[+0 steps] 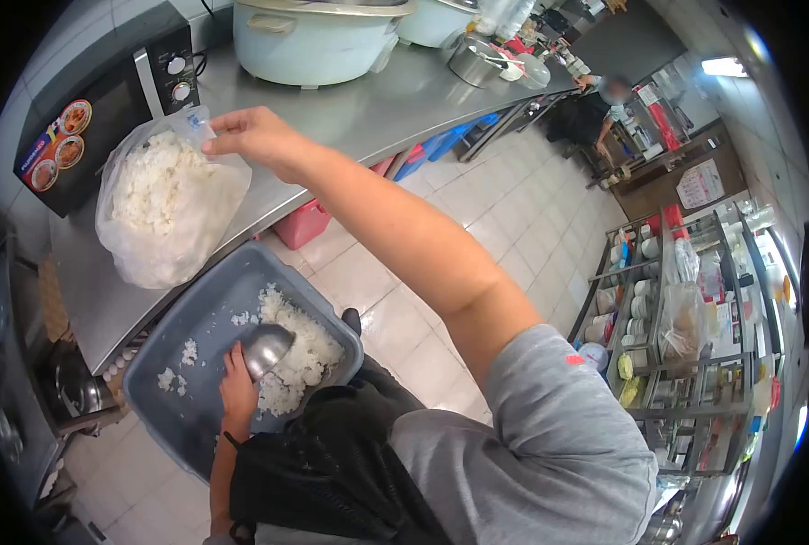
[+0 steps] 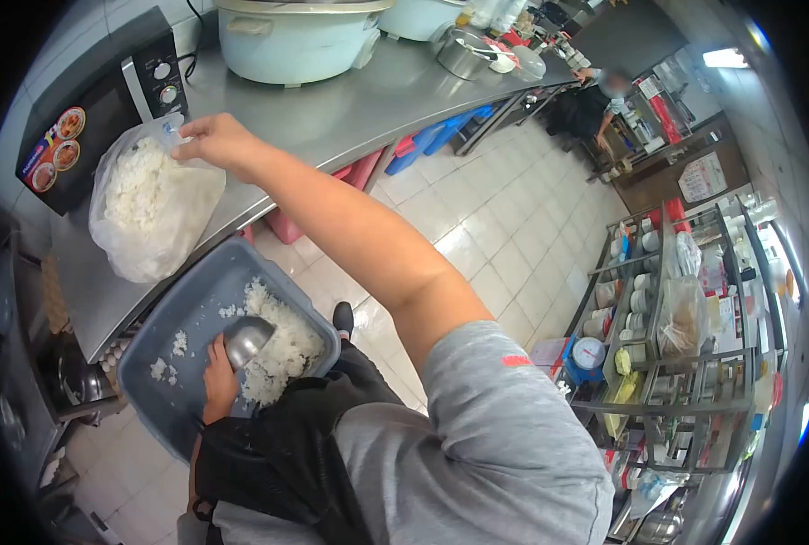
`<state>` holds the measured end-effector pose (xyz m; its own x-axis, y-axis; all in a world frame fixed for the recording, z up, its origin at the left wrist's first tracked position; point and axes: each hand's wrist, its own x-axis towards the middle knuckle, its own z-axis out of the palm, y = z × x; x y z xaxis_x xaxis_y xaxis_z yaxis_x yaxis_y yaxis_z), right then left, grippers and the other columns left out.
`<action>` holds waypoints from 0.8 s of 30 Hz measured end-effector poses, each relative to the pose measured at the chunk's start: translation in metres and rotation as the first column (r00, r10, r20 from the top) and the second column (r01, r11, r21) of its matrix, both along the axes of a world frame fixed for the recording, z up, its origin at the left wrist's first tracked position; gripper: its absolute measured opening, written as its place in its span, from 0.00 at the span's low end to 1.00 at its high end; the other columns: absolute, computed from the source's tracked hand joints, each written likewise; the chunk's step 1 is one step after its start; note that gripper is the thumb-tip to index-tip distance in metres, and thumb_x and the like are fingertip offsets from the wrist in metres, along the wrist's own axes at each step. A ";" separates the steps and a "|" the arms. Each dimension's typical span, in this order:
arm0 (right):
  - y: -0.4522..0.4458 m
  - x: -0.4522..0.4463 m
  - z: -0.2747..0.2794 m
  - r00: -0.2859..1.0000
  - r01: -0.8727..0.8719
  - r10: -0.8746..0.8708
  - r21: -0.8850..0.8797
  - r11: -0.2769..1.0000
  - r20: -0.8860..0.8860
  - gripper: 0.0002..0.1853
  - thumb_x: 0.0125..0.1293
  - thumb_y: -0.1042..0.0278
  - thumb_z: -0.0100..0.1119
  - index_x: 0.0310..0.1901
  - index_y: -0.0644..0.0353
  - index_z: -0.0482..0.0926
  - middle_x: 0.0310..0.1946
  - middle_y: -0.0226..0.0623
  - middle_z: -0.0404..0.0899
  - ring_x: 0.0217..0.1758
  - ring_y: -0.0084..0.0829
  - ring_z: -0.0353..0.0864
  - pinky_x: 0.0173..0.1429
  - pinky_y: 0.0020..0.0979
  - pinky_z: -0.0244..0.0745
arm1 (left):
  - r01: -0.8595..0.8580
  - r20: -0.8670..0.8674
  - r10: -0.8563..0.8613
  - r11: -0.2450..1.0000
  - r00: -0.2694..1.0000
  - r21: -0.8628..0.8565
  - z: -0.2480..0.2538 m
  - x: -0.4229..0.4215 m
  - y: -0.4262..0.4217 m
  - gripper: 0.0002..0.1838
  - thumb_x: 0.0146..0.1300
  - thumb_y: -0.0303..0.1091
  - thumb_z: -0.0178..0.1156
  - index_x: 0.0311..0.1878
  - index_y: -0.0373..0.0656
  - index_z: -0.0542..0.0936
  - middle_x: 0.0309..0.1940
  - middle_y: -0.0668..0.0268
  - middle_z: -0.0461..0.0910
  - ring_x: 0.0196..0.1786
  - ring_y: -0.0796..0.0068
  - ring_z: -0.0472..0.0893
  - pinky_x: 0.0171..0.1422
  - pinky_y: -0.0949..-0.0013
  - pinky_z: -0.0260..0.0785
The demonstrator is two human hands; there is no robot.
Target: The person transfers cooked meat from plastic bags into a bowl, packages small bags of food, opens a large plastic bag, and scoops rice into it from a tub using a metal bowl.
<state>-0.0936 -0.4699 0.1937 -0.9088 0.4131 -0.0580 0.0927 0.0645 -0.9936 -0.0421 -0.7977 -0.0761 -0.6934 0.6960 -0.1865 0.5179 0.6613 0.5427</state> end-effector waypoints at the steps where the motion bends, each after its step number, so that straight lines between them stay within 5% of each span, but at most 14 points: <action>1: 0.001 0.001 0.002 1.000 -0.003 0.002 0.043 0.999 0.021 0.25 0.54 0.62 0.71 0.54 0.60 0.80 0.45 0.37 0.82 0.55 0.31 0.75 0.67 0.36 0.60 | 0.086 0.093 -0.083 0.996 0.992 -0.032 0.025 0.000 0.007 0.34 0.59 0.18 0.48 0.69 0.51 0.57 0.62 0.51 0.67 0.52 0.39 0.76 0.57 0.46 0.67; 2: 0.002 0.001 0.002 1.000 -0.015 0.014 0.070 0.997 0.018 0.25 0.53 0.63 0.71 0.52 0.63 0.80 0.44 0.40 0.82 0.53 0.32 0.76 0.63 0.35 0.64 | 0.092 0.162 -0.094 0.996 0.982 0.022 0.003 -0.018 -0.007 0.33 0.58 0.17 0.50 0.67 0.50 0.59 0.61 0.52 0.69 0.53 0.39 0.75 0.57 0.47 0.67; 5: 0.004 0.003 0.000 1.000 -0.019 0.016 0.133 0.991 0.025 0.25 0.51 0.64 0.73 0.49 0.70 0.81 0.42 0.45 0.82 0.47 0.33 0.79 0.54 0.32 0.71 | -0.094 0.005 0.095 0.983 0.995 0.158 0.015 -0.043 -0.002 0.31 0.61 0.21 0.50 0.68 0.49 0.59 0.60 0.51 0.69 0.53 0.41 0.75 0.55 0.48 0.69; 7: -0.004 -0.006 -0.003 1.000 -0.009 0.006 0.145 0.989 0.021 0.24 0.52 0.63 0.73 0.48 0.68 0.82 0.41 0.44 0.83 0.44 0.32 0.80 0.52 0.32 0.73 | -0.324 0.001 0.329 0.930 0.944 0.174 -0.050 -0.057 0.015 0.29 0.63 0.24 0.48 0.68 0.48 0.58 0.60 0.49 0.68 0.52 0.41 0.76 0.54 0.49 0.70; 11: -0.007 -0.009 -0.002 0.996 -0.054 0.049 0.053 0.997 0.079 0.19 0.56 0.58 0.69 0.45 0.62 0.83 0.43 0.36 0.83 0.51 0.29 0.77 0.59 0.31 0.67 | 0.034 -0.006 -0.035 0.986 0.999 -0.162 -0.015 -0.011 0.053 0.31 0.62 0.25 0.49 0.69 0.49 0.58 0.60 0.51 0.67 0.50 0.45 0.78 0.51 0.50 0.73; 13: -0.005 -0.009 -0.003 0.999 -0.045 0.041 0.126 0.991 0.035 0.17 0.57 0.61 0.68 0.44 0.65 0.83 0.40 0.39 0.83 0.43 0.30 0.80 0.49 0.31 0.73 | 0.257 -0.142 -0.265 0.963 0.954 -0.075 0.002 -0.004 0.040 0.33 0.59 0.24 0.51 0.69 0.50 0.59 0.61 0.52 0.65 0.51 0.46 0.78 0.49 0.51 0.75; 16: 0.006 -0.009 -0.008 0.999 -0.022 0.019 0.105 0.994 0.027 0.20 0.58 0.58 0.67 0.47 0.63 0.82 0.42 0.36 0.83 0.50 0.29 0.77 0.60 0.32 0.64 | 0.516 -0.028 -0.517 0.856 0.856 -0.025 0.043 -0.038 0.016 0.33 0.57 0.23 0.54 0.67 0.49 0.61 0.60 0.51 0.67 0.49 0.46 0.79 0.48 0.52 0.75; 19: 0.009 -0.012 -0.011 1.000 -0.008 0.007 0.071 0.997 0.016 0.20 0.58 0.55 0.66 0.48 0.59 0.83 0.42 0.32 0.83 0.51 0.26 0.74 0.63 0.33 0.57 | 0.499 -0.362 -0.551 0.835 0.752 -0.234 0.047 -0.074 -0.004 0.30 0.58 0.27 0.54 0.66 0.48 0.64 0.61 0.54 0.67 0.52 0.53 0.78 0.47 0.57 0.77; 22: 0.010 -0.010 -0.011 1.000 -0.028 0.028 0.034 0.999 0.012 0.19 0.59 0.55 0.65 0.48 0.57 0.83 0.42 0.30 0.82 0.48 0.25 0.73 0.62 0.31 0.56 | 0.242 -0.554 -0.428 0.894 0.714 -0.378 0.042 -0.110 -0.034 0.31 0.55 0.28 0.56 0.65 0.50 0.65 0.62 0.56 0.67 0.54 0.58 0.76 0.46 0.62 0.78; 24: 0.007 -0.009 -0.008 0.999 -0.029 0.027 0.051 0.998 0.022 0.18 0.59 0.55 0.65 0.47 0.56 0.83 0.42 0.29 0.82 0.48 0.24 0.72 0.62 0.31 0.56 | 0.175 -0.595 -0.450 0.870 0.666 -0.461 0.018 -0.110 -0.072 0.30 0.57 0.29 0.56 0.65 0.49 0.64 0.60 0.55 0.68 0.47 0.58 0.79 0.46 0.61 0.78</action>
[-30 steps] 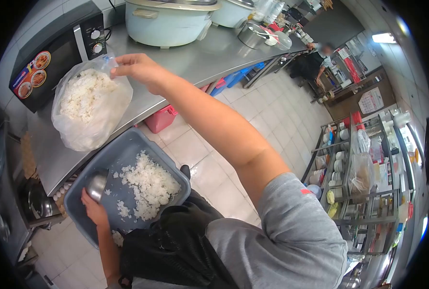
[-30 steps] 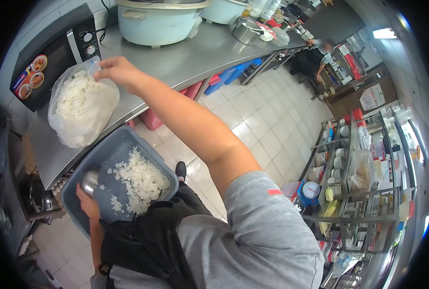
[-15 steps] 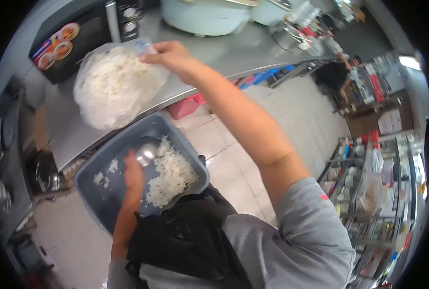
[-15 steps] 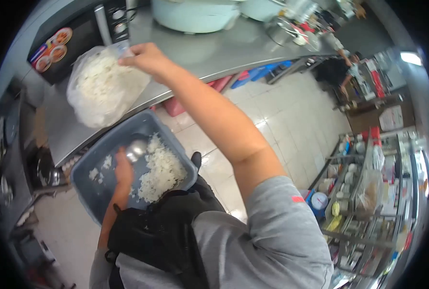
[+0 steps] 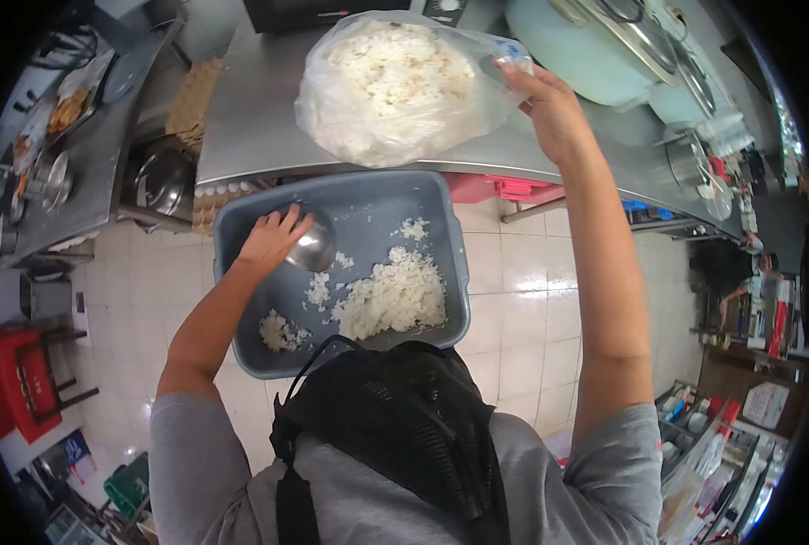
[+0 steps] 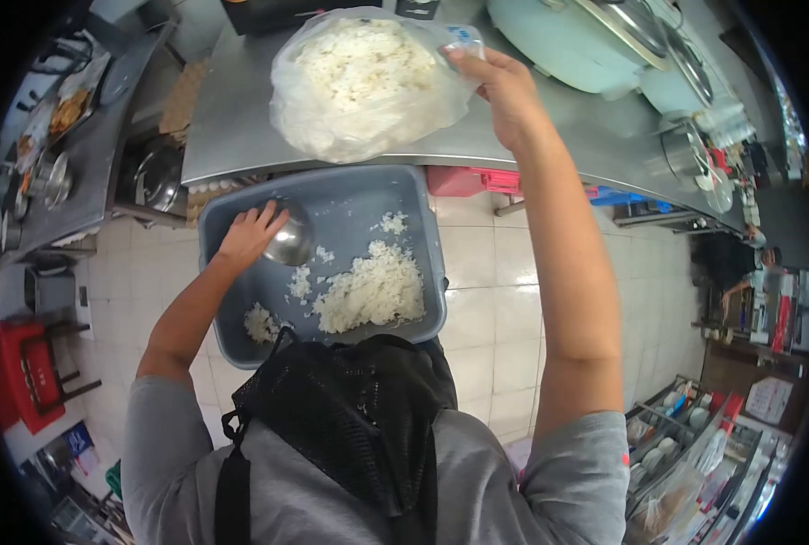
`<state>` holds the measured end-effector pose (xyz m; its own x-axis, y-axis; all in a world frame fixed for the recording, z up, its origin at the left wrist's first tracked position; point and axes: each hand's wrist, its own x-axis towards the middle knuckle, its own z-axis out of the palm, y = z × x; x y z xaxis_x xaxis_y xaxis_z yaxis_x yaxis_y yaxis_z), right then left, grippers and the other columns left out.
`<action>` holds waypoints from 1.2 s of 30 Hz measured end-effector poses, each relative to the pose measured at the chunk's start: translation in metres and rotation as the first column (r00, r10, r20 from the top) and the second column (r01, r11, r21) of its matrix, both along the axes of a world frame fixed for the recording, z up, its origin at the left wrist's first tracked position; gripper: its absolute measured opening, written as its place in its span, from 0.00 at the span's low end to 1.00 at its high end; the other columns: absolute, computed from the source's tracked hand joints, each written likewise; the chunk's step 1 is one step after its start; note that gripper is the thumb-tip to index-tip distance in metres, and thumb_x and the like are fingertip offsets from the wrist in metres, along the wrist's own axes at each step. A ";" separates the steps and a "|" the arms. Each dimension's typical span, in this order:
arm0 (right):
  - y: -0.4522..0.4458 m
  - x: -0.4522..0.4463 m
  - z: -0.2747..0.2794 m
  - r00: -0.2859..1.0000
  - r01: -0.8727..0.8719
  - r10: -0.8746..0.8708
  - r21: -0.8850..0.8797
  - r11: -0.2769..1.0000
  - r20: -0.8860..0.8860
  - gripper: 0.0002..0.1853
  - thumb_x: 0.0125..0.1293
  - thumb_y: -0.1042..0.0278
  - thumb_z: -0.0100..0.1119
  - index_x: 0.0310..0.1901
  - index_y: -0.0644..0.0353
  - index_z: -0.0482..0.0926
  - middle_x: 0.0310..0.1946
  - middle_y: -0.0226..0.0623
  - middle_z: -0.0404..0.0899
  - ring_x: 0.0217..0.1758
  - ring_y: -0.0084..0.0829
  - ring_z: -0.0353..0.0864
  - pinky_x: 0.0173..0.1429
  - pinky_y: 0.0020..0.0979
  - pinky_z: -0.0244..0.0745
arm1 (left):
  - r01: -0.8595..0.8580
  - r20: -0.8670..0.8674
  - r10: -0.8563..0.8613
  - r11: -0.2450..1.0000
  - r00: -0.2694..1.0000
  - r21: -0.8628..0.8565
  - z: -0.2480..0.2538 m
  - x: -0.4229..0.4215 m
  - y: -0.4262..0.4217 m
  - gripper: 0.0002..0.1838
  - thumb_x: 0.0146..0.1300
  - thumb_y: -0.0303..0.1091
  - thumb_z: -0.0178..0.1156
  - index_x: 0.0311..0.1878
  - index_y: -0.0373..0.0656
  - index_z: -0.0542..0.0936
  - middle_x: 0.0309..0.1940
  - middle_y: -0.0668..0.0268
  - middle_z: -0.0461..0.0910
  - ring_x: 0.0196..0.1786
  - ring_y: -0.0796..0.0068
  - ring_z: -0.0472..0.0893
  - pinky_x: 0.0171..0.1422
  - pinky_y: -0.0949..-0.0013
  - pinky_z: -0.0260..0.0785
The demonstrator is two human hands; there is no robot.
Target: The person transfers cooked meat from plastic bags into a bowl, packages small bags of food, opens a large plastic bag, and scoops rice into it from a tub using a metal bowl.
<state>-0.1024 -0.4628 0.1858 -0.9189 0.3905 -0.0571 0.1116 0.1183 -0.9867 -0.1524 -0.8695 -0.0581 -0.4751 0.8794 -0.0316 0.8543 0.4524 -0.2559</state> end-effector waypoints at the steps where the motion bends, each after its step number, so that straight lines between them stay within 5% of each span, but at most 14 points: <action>1: 0.000 0.001 -0.001 1.000 -0.003 0.003 -0.001 1.000 0.001 0.19 0.60 0.55 0.64 0.48 0.57 0.83 0.43 0.28 0.81 0.48 0.24 0.71 0.61 0.30 0.56 | -0.011 -0.053 0.010 0.999 0.999 -0.034 -0.004 0.002 -0.012 0.30 0.57 0.30 0.56 0.65 0.49 0.63 0.59 0.54 0.69 0.44 0.59 0.80 0.46 0.60 0.78; 4: 0.007 0.002 -0.003 1.000 -0.010 0.010 0.002 1.000 0.008 0.20 0.61 0.54 0.63 0.49 0.57 0.82 0.44 0.27 0.78 0.47 0.23 0.68 0.60 0.29 0.57 | -0.531 0.224 0.548 0.836 0.806 -0.136 -0.005 0.038 -0.043 0.28 0.58 0.29 0.55 0.63 0.45 0.63 0.58 0.50 0.69 0.43 0.53 0.82 0.47 0.56 0.77; 7: 0.009 0.004 -0.004 1.000 -0.016 0.016 -0.002 1.000 0.021 0.20 0.62 0.55 0.62 0.50 0.58 0.82 0.43 0.26 0.77 0.47 0.23 0.68 0.61 0.30 0.57 | -0.337 0.501 0.542 0.830 0.675 -0.445 0.003 0.079 -0.054 0.26 0.58 0.27 0.53 0.61 0.42 0.63 0.56 0.44 0.70 0.44 0.45 0.82 0.49 0.49 0.75; 10: 0.006 0.001 -0.005 1.000 -0.011 0.012 -0.044 0.999 0.007 0.19 0.62 0.55 0.63 0.50 0.57 0.82 0.42 0.26 0.77 0.47 0.22 0.69 0.61 0.30 0.57 | -0.542 0.656 0.512 0.821 0.555 -0.182 0.032 0.090 -0.012 0.25 0.57 0.27 0.51 0.60 0.41 0.63 0.54 0.43 0.71 0.46 0.40 0.80 0.51 0.46 0.73; 14: 0.005 -0.006 -0.008 0.999 -0.051 0.052 -0.079 0.996 0.013 0.17 0.61 0.55 0.64 0.48 0.54 0.83 0.42 0.24 0.79 0.48 0.21 0.70 0.61 0.29 0.58 | -0.656 0.753 0.442 0.754 0.487 -0.018 -0.010 0.046 0.039 0.27 0.56 0.31 0.58 0.60 0.44 0.65 0.58 0.49 0.70 0.49 0.42 0.79 0.55 0.49 0.71; 16: 0.004 -0.008 -0.005 0.998 -0.063 0.064 -0.075 0.995 0.014 0.17 0.62 0.55 0.63 0.48 0.54 0.83 0.42 0.24 0.78 0.48 0.21 0.70 0.61 0.29 0.58 | -0.727 0.959 0.262 0.678 0.103 -0.107 -0.035 0.015 0.048 0.37 0.51 0.36 0.66 0.65 0.46 0.64 0.64 0.49 0.66 0.59 0.47 0.74 0.65 0.54 0.66; 19: 0.005 -0.003 -0.005 0.997 -0.062 0.064 -0.074 0.995 0.032 0.17 0.62 0.55 0.63 0.48 0.55 0.83 0.41 0.23 0.77 0.47 0.21 0.70 0.61 0.29 0.58 | -0.417 0.879 0.152 0.907 0.451 0.058 -0.057 -0.018 0.022 0.46 0.46 0.41 0.71 0.69 0.46 0.61 0.70 0.53 0.59 0.71 0.53 0.62 0.73 0.57 0.55; 21: 0.006 0.000 -0.005 0.997 -0.056 0.060 -0.076 0.996 0.042 0.17 0.62 0.55 0.63 0.49 0.55 0.83 0.41 0.23 0.77 0.47 0.21 0.70 0.61 0.30 0.58 | -0.411 0.576 0.544 0.839 0.610 -0.357 -0.042 -0.021 0.006 0.47 0.47 0.43 0.71 0.70 0.45 0.60 0.73 0.57 0.54 0.76 0.57 0.50 0.77 0.56 0.47; 26: 0.015 0.001 -0.012 0.996 -0.065 0.070 -0.092 0.994 0.054 0.12 0.62 0.55 0.62 0.40 0.53 0.82 0.45 0.24 0.78 0.47 0.21 0.69 0.61 0.32 0.56 | -0.457 0.310 0.598 0.783 0.739 -0.422 -0.110 0.019 -0.057 0.39 0.50 0.45 0.69 0.62 0.36 0.66 0.62 0.54 0.64 0.70 0.57 0.61 0.71 0.56 0.57; 28: 0.018 0.004 -0.017 0.995 -0.084 0.088 -0.092 0.992 0.046 0.10 0.62 0.55 0.62 0.37 0.52 0.80 0.48 0.25 0.79 0.48 0.22 0.70 0.61 0.33 0.55 | -0.441 0.394 0.550 0.832 0.736 -0.338 -0.108 0.064 -0.067 0.34 0.52 0.44 0.67 0.57 0.35 0.68 0.56 0.53 0.67 0.64 0.56 0.66 0.66 0.57 0.64; 33: 0.020 0.001 -0.019 0.994 -0.095 0.100 -0.115 0.989 0.035 0.09 0.62 0.56 0.62 0.33 0.51 0.78 0.53 0.27 0.79 0.48 0.22 0.70 0.60 0.33 0.56 | -0.637 0.608 0.760 0.589 0.229 -0.497 -0.084 0.146 -0.072 0.39 0.50 0.52 0.67 0.59 0.38 0.66 0.58 0.50 0.69 0.60 0.49 0.73 0.60 0.54 0.70; 36: 0.006 0.002 -0.014 0.994 -0.096 0.102 -0.127 0.987 0.047 0.10 0.64 0.56 0.60 0.38 0.53 0.76 0.44 0.26 0.74 0.51 0.24 0.68 0.63 0.32 0.55 | -0.721 0.703 0.706 0.446 -0.080 -0.530 -0.114 0.155 -0.063 0.47 0.44 0.57 0.70 0.62 0.38 0.65 0.58 0.49 0.72 0.56 0.49 0.77 0.59 0.56 0.71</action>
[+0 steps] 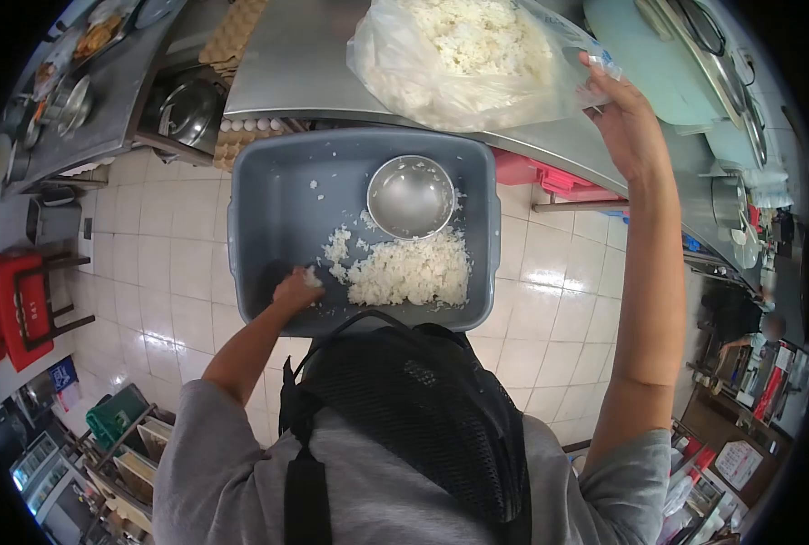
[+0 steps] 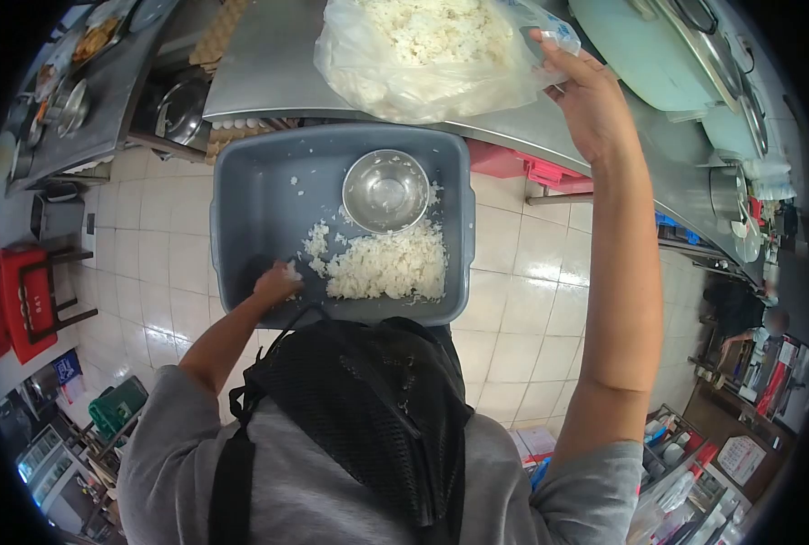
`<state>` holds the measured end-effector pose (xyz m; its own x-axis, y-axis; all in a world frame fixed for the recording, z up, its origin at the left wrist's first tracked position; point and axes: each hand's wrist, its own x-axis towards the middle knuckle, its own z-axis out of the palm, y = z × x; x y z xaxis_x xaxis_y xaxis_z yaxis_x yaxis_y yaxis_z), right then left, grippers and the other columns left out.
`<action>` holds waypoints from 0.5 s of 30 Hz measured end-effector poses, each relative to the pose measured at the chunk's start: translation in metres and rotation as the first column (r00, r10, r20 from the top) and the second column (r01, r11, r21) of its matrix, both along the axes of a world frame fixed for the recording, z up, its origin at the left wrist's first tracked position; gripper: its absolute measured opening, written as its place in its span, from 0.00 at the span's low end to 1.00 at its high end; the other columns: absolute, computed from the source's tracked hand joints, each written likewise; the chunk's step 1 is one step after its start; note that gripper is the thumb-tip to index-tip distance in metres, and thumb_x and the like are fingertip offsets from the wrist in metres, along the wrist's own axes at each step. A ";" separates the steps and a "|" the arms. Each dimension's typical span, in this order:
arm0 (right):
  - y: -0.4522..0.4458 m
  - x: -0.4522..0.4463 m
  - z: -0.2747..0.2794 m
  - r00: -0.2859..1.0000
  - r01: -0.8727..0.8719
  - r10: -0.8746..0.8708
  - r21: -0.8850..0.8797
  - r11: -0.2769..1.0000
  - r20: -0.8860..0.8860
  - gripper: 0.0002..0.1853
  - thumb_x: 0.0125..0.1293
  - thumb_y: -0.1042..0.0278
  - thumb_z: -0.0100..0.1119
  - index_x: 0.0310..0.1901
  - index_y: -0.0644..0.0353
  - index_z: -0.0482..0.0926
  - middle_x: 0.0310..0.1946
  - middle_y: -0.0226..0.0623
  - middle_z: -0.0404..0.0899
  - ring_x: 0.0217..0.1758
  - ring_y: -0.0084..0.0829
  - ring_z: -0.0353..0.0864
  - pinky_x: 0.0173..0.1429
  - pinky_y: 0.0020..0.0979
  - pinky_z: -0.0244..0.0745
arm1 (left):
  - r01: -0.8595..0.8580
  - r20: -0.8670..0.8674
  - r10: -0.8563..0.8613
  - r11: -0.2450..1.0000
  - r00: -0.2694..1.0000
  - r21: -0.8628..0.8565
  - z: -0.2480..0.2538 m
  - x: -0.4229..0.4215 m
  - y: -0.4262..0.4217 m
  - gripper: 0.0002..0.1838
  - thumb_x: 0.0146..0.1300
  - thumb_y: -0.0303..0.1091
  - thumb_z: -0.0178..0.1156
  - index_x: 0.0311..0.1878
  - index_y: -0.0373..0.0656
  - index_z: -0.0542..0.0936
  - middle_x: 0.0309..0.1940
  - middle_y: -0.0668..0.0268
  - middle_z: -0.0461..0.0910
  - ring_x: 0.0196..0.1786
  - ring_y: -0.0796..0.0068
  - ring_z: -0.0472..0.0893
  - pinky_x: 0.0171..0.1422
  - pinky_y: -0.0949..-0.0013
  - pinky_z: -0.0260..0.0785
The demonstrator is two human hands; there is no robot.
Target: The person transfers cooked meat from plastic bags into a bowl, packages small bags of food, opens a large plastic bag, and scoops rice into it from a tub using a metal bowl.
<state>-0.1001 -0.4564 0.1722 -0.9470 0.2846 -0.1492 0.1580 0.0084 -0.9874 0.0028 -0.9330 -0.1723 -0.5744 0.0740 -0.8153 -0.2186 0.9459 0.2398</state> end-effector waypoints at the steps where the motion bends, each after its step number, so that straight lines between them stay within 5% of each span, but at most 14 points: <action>1: -0.001 0.000 0.000 1.000 -0.010 0.010 -0.006 1.000 -0.002 0.11 0.65 0.56 0.60 0.39 0.53 0.77 0.44 0.26 0.74 0.51 0.24 0.68 0.63 0.32 0.56 | -0.100 0.037 0.096 0.989 0.995 0.113 -0.008 0.000 0.008 0.49 0.42 0.59 0.71 0.63 0.39 0.64 0.58 0.49 0.73 0.55 0.50 0.78 0.58 0.57 0.72; 3: -0.002 -0.001 -0.001 1.000 -0.030 0.029 -0.019 0.999 -0.004 0.11 0.65 0.56 0.60 0.41 0.54 0.78 0.44 0.26 0.74 0.51 0.24 0.68 0.63 0.31 0.56 | -0.062 0.004 0.063 0.969 0.998 0.241 -0.011 0.013 0.054 0.46 0.44 0.60 0.70 0.62 0.39 0.67 0.55 0.50 0.76 0.55 0.55 0.78 0.59 0.59 0.70; 5: 0.006 -0.004 -0.003 0.997 -0.069 0.069 0.000 0.998 -0.027 0.15 0.65 0.56 0.60 0.45 0.56 0.79 0.46 0.27 0.75 0.51 0.24 0.68 0.63 0.32 0.56 | -0.125 0.001 0.152 0.812 0.988 0.570 0.024 0.019 0.107 0.41 0.47 0.58 0.69 0.59 0.39 0.71 0.52 0.51 0.78 0.55 0.56 0.78 0.59 0.60 0.69; 9: 0.010 0.000 -0.002 0.998 -0.062 0.062 0.015 0.998 -0.014 0.20 0.64 0.55 0.59 0.53 0.58 0.78 0.52 0.29 0.75 0.52 0.24 0.68 0.65 0.34 0.55 | -0.049 -0.281 0.256 0.813 0.925 0.580 0.025 -0.046 0.134 0.36 0.52 0.49 0.72 0.60 0.43 0.71 0.53 0.52 0.75 0.56 0.60 0.75 0.60 0.61 0.67; 11: 0.011 0.000 -0.001 0.998 -0.057 0.057 0.035 0.998 -0.001 0.22 0.65 0.55 0.59 0.55 0.58 0.78 0.55 0.30 0.75 0.54 0.24 0.68 0.66 0.35 0.54 | -0.254 -0.459 0.534 0.802 0.710 0.541 0.003 -0.083 0.140 0.33 0.51 0.48 0.72 0.56 0.43 0.73 0.49 0.53 0.77 0.47 0.61 0.79 0.50 0.62 0.74; 14: -0.002 0.005 0.000 1.000 -0.020 0.021 0.086 0.996 -0.004 0.18 0.64 0.55 0.60 0.49 0.58 0.80 0.54 0.29 0.77 0.53 0.23 0.69 0.64 0.33 0.55 | -0.552 -0.036 0.622 0.719 0.782 0.422 0.004 -0.113 0.166 0.29 0.53 0.42 0.68 0.55 0.38 0.72 0.50 0.50 0.78 0.48 0.55 0.82 0.42 0.60 0.79; 15: -0.008 0.006 0.000 1.000 -0.003 0.004 0.106 0.994 -0.013 0.17 0.63 0.55 0.61 0.46 0.58 0.81 0.52 0.28 0.79 0.53 0.22 0.70 0.63 0.32 0.56 | -0.525 0.040 0.567 0.730 0.822 0.437 -0.003 -0.118 0.171 0.28 0.54 0.39 0.67 0.56 0.38 0.72 0.50 0.50 0.78 0.47 0.55 0.82 0.39 0.59 0.80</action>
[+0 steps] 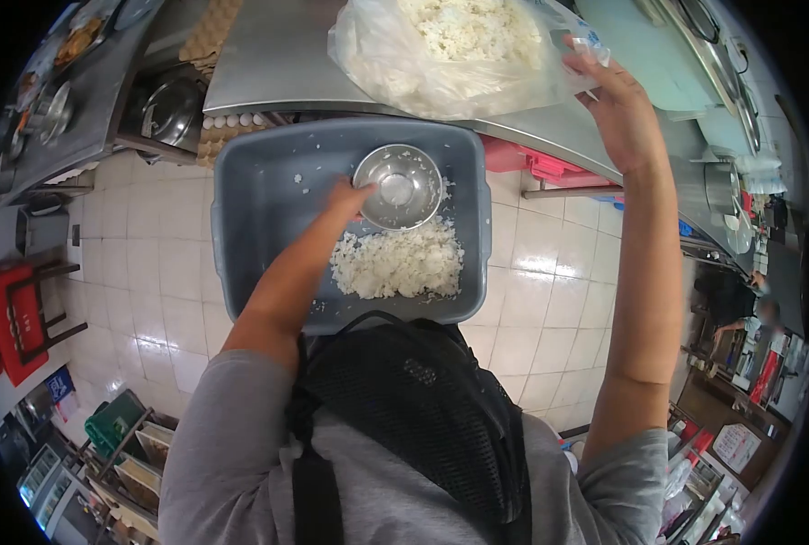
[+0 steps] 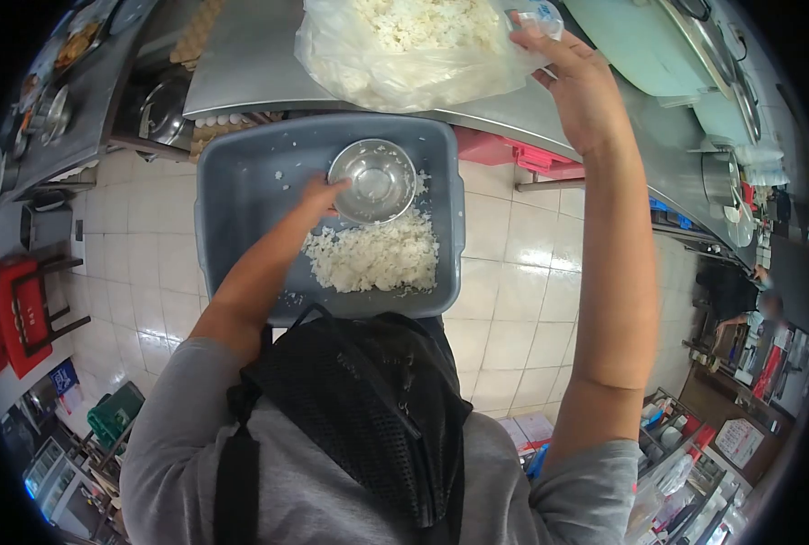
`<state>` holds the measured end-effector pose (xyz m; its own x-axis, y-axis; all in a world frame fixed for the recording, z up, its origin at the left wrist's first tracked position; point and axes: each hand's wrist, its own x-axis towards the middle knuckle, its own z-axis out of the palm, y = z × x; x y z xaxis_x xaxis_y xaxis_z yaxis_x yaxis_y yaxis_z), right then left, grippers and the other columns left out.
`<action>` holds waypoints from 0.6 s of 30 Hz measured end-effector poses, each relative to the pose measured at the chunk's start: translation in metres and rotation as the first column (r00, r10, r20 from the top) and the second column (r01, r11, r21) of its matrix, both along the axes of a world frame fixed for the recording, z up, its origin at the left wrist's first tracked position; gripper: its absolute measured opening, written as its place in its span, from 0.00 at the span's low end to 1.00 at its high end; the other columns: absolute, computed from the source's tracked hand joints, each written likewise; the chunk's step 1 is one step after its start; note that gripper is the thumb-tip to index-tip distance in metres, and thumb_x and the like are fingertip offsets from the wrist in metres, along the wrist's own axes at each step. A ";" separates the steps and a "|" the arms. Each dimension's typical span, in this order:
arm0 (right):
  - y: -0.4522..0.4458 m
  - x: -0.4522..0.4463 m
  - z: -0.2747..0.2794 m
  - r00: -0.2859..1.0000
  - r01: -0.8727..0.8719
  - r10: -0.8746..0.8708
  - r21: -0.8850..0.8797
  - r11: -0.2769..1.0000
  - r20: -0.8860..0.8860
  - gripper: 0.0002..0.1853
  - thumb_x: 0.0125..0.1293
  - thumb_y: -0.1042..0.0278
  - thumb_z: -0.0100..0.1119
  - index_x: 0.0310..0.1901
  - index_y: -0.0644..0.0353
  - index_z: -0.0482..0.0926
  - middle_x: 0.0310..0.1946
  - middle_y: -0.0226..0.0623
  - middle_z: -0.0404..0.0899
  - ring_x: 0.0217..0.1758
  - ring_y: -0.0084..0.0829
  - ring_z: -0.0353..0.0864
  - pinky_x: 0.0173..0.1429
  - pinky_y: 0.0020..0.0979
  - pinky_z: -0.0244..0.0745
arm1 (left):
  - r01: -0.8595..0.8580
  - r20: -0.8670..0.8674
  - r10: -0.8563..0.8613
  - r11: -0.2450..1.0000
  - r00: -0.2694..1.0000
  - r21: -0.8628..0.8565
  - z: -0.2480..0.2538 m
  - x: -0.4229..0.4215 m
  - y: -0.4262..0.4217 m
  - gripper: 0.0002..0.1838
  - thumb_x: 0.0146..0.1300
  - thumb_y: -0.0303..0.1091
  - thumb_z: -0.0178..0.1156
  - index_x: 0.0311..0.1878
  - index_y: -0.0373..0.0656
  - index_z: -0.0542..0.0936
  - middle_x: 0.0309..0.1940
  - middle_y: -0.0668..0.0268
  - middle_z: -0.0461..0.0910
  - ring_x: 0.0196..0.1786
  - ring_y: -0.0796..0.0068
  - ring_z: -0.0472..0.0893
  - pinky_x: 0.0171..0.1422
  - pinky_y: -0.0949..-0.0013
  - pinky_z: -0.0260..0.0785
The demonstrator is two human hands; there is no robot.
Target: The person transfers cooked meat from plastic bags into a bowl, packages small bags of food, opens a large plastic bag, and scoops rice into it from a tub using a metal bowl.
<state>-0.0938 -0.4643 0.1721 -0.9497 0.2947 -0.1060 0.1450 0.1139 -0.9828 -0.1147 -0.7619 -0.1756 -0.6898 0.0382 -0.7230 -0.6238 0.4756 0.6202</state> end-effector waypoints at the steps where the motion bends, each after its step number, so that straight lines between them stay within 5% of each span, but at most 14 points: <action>1: -0.001 0.001 -0.002 1.000 -0.009 0.010 0.014 1.000 -0.013 0.20 0.63 0.55 0.61 0.50 0.59 0.79 0.54 0.30 0.78 0.55 0.24 0.70 0.65 0.33 0.56 | 0.068 0.051 -0.071 0.996 0.996 0.061 -0.009 -0.001 0.005 0.27 0.55 0.37 0.66 0.57 0.39 0.71 0.50 0.50 0.79 0.46 0.55 0.83 0.36 0.59 0.80; 5: -0.007 0.019 -0.012 0.988 0.058 -0.036 0.150 0.987 -0.147 0.29 0.63 0.56 0.61 0.62 0.63 0.71 0.61 0.39 0.72 0.65 0.31 0.67 0.70 0.37 0.53 | 0.140 -0.030 -0.138 0.984 0.990 0.112 0.017 0.003 0.020 0.29 0.54 0.29 0.61 0.61 0.42 0.69 0.50 0.48 0.78 0.43 0.52 0.84 0.38 0.56 0.80; 7: -0.009 0.039 -0.025 0.976 0.131 -0.096 0.170 0.977 -0.197 0.32 0.63 0.57 0.61 0.65 0.64 0.67 0.64 0.43 0.69 0.68 0.35 0.64 0.72 0.38 0.52 | 0.350 -0.509 -0.472 0.880 0.720 -0.320 0.026 -0.004 0.002 0.32 0.53 0.25 0.58 0.65 0.47 0.66 0.54 0.46 0.75 0.43 0.47 0.83 0.43 0.55 0.80; 10: -0.002 0.083 -0.072 0.976 0.206 -0.193 0.122 0.971 -0.104 0.33 0.63 0.59 0.61 0.67 0.64 0.65 0.66 0.45 0.66 0.70 0.37 0.62 0.72 0.37 0.54 | 0.473 -0.400 -0.830 0.553 0.390 -0.686 0.122 -0.018 -0.033 0.37 0.54 0.22 0.55 0.69 0.56 0.60 0.63 0.50 0.66 0.42 0.46 0.82 0.46 0.55 0.79; 13: -0.003 0.142 -0.152 0.963 0.147 -0.172 0.128 0.981 0.210 0.29 0.62 0.64 0.63 0.64 0.61 0.69 0.61 0.39 0.72 0.59 0.31 0.72 0.65 0.34 0.64 | 0.367 -0.207 -0.955 0.275 0.213 -0.889 0.135 -0.022 -0.076 0.36 0.55 0.23 0.55 0.69 0.58 0.60 0.64 0.51 0.65 0.39 0.49 0.83 0.44 0.54 0.79; 16: -0.014 0.212 -0.233 0.888 -0.106 -0.092 0.395 0.913 0.450 0.28 0.64 0.64 0.62 0.63 0.66 0.68 0.55 0.49 0.75 0.42 0.33 0.80 0.52 0.31 0.73 | 0.460 -0.047 -0.936 0.215 0.349 -0.862 0.127 0.000 -0.108 0.37 0.56 0.26 0.56 0.69 0.56 0.58 0.58 0.49 0.68 0.40 0.48 0.83 0.43 0.54 0.79; 17: -0.021 0.228 -0.242 0.852 -0.170 -0.041 0.351 0.921 0.521 0.28 0.66 0.63 0.59 0.64 0.68 0.67 0.48 0.52 0.79 0.41 0.31 0.82 0.48 0.30 0.75 | 0.534 0.014 -0.898 0.250 0.440 -0.808 0.139 0.013 -0.108 0.36 0.57 0.27 0.56 0.69 0.54 0.57 0.56 0.48 0.68 0.42 0.47 0.83 0.44 0.53 0.78; 18: -0.032 0.240 -0.239 0.821 -0.080 0.012 0.093 0.992 0.571 0.29 0.68 0.61 0.56 0.64 0.70 0.64 0.42 0.52 0.82 0.40 0.32 0.83 0.48 0.32 0.75 | 0.595 0.048 -0.897 0.251 0.439 -0.764 0.134 0.029 -0.109 0.35 0.57 0.28 0.56 0.68 0.53 0.57 0.54 0.48 0.69 0.43 0.46 0.82 0.46 0.52 0.77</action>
<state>0.1458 -0.4963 -0.0664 -0.7433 0.2937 -0.6010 0.6656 0.2350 -0.7083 -0.0853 -0.8705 -0.0412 -0.7671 0.3654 -0.5273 0.4266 0.9044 0.0062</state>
